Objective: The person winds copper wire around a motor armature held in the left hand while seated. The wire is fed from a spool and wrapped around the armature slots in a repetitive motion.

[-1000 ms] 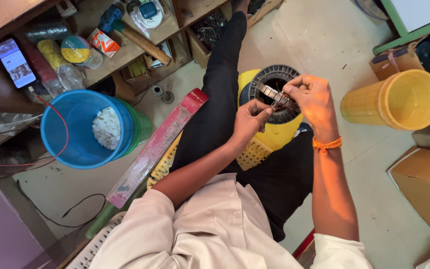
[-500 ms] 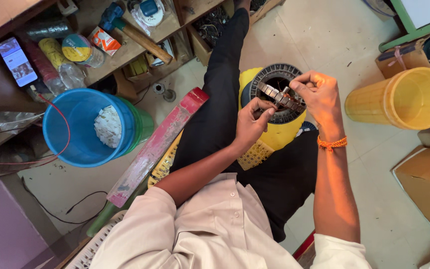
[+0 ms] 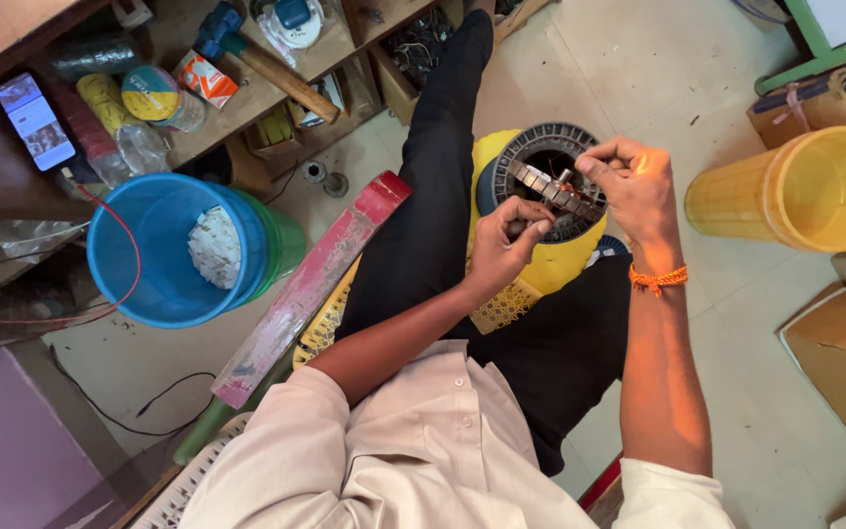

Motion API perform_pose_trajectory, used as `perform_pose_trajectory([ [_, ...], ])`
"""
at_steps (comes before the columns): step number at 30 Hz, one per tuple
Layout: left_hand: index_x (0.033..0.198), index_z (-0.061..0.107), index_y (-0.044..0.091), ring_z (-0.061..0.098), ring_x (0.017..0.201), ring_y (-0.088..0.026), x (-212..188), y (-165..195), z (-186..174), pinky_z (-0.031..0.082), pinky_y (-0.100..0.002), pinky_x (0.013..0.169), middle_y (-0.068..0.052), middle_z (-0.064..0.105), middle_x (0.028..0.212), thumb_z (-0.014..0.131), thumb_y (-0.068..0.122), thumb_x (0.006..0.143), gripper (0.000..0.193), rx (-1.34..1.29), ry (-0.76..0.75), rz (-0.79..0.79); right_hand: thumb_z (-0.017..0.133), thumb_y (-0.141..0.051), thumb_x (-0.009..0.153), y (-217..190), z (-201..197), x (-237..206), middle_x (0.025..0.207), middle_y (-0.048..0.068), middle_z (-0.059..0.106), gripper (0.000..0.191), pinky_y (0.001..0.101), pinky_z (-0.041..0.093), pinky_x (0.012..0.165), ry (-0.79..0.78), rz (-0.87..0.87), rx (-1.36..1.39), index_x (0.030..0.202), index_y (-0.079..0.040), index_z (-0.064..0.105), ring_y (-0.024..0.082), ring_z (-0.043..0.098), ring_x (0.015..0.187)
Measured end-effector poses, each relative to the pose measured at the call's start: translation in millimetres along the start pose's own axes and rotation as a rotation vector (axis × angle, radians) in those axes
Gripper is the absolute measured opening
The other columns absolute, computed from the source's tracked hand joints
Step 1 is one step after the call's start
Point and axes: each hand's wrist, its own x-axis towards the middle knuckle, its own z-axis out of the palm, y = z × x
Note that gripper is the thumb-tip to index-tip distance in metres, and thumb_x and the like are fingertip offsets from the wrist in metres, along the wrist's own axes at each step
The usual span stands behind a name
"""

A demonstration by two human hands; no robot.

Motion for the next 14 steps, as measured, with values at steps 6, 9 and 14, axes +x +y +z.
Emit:
perform_pose_trajectory([
  [6,0.101,0.061,-0.002,0.065,0.086,-0.004,1.9,4.3,-7.6,0.051,-0.021,0.07,-0.009,0.072,0.108,0.065,-0.003,0.099,0.005,0.124,-0.049,0.163,0.081,-0.012,0.096,2.7,-0.2,-5.7,0.071,-0.011,0.048,0.016,0.0196,0.026,0.056,0.064,-0.085,-0.012,0.099,0.002,0.073,-0.001,0.035,0.064],
  [9,0.1,0.06,-0.002,0.067,0.09,-0.005,5.8,6.7,-11.2,0.053,-0.021,0.073,-0.009,0.072,0.108,0.066,-0.003,0.097,0.006,0.164,-0.07,0.201,0.082,-0.013,0.096,0.3,0.1,-8.0,0.071,-0.011,0.046,0.017,0.0203,0.025,0.056,0.111,-0.105,-0.051,0.099,0.002,0.073,0.0,0.034,0.064],
  [14,0.1,0.061,-0.001,0.059,0.077,-0.006,4.8,2.4,-6.9,0.048,-0.022,0.066,-0.011,0.073,0.105,0.066,-0.001,0.101,0.004,0.17,0.006,0.053,0.082,-0.014,0.095,-3.9,3.7,-10.8,0.068,-0.011,0.042,0.017,0.0212,0.026,0.056,0.115,-0.086,-0.144,0.098,0.001,0.073,0.0,0.032,0.064],
])
